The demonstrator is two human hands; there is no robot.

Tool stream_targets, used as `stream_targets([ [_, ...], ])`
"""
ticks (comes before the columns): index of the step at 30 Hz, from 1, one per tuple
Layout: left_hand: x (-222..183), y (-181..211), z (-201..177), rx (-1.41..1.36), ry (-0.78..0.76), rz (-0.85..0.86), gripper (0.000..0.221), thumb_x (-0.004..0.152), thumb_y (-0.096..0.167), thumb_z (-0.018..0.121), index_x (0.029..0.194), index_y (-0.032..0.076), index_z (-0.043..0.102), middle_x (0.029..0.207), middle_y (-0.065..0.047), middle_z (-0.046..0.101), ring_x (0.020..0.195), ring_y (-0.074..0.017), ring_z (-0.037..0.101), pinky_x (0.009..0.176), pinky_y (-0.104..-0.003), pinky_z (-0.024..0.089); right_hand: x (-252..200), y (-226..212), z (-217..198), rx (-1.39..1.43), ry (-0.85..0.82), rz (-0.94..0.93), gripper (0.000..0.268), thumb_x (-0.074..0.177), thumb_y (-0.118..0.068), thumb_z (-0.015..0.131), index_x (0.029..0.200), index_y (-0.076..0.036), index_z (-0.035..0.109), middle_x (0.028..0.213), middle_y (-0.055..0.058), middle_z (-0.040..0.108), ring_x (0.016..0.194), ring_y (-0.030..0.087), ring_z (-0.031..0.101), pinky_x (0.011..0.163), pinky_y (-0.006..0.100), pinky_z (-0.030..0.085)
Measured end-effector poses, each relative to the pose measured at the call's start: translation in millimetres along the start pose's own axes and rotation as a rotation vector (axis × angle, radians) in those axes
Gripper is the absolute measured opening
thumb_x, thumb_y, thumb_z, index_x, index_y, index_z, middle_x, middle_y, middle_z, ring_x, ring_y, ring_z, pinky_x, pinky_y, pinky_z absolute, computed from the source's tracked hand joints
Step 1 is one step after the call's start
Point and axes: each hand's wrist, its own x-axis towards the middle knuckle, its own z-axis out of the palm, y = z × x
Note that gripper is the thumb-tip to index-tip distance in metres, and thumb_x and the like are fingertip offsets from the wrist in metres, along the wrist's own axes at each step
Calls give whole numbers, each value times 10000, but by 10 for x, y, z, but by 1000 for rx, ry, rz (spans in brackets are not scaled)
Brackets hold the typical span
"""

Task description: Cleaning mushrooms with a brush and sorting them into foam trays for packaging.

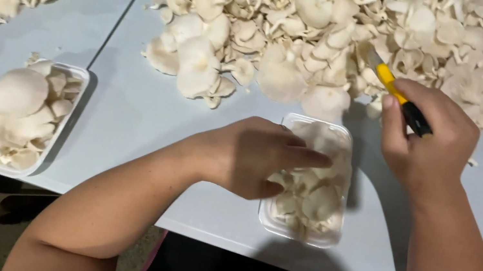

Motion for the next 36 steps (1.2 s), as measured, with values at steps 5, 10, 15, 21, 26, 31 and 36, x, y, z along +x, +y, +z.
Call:
stream_targets([
  [5, 22, -48, 129, 14, 126, 128, 508, 861, 55, 703, 1355, 155, 642, 1039, -104, 710, 806, -352, 643, 540, -483, 481, 5, -30, 9, -24, 11, 1, 148, 1073, -11, 731, 1171, 79, 797, 1115, 224, 793, 1021, 372, 777, 853, 434, 600],
  [10, 121, 356, -325, -693, -107, -601, 378, 1042, 315, 563, 729, 104, 570, 621, -5, 503, 591, -142, 481, 612, -320, 344, 34, -53, 2, -30, 23, 0, 132, 1072, -12, 729, 1139, 77, 799, 1086, 212, 797, 996, 358, 779, 824, 411, 593],
  [15, 46, 68, 42, 45, 551, 299, 110, 1000, 30, 659, 1046, -26, 741, 811, -55, 485, 581, -259, 489, 483, -402, 373, 38, -63, -4, -33, 19, 17, 139, 1070, -47, 732, 1130, 57, 800, 1082, 193, 796, 989, 345, 773, 812, 392, 572],
  [21, 40, 153, -8, 123, 642, 372, 137, 1003, 1, 580, 995, -21, 715, 765, -67, 403, 556, -239, 377, 443, -369, 282, 53, -81, -13, -44, 18, 26, 140, 1058, -45, 742, 1134, 52, 809, 1095, 195, 802, 999, 341, 780, 821, 395, 585],
  [26, 74, 183, 71, 253, 678, 397, 80, 1019, 53, 656, 981, 31, 723, 808, -45, 510, 631, -225, 504, 542, -355, 396, 52, -73, -11, -58, 16, 27, 148, 1062, -68, 746, 1134, 41, 815, 1091, 190, 805, 985, 334, 783, 807, 393, 595],
  [31, 73, -22, 273, 280, 462, 385, 183, 948, 22, 598, 778, 79, 632, 822, -56, 530, 711, -252, 540, 660, -350, 429, 29, -59, 20, -60, 21, 38, 141, 1062, -70, 750, 1129, 31, 822, 1076, 177, 807, 975, 325, 782, 788, 386, 594],
  [36, 20, 53, 127, 65, 302, 302, 204, 694, 40, 624, 889, 38, 683, 940, -72, 655, 695, -293, 563, 628, -395, 437, 42, -64, 4, -42, 5, 45, 155, 1050, -61, 753, 1141, 51, 811, 1085, 200, 799, 980, 340, 780, 807, 399, 610],
])
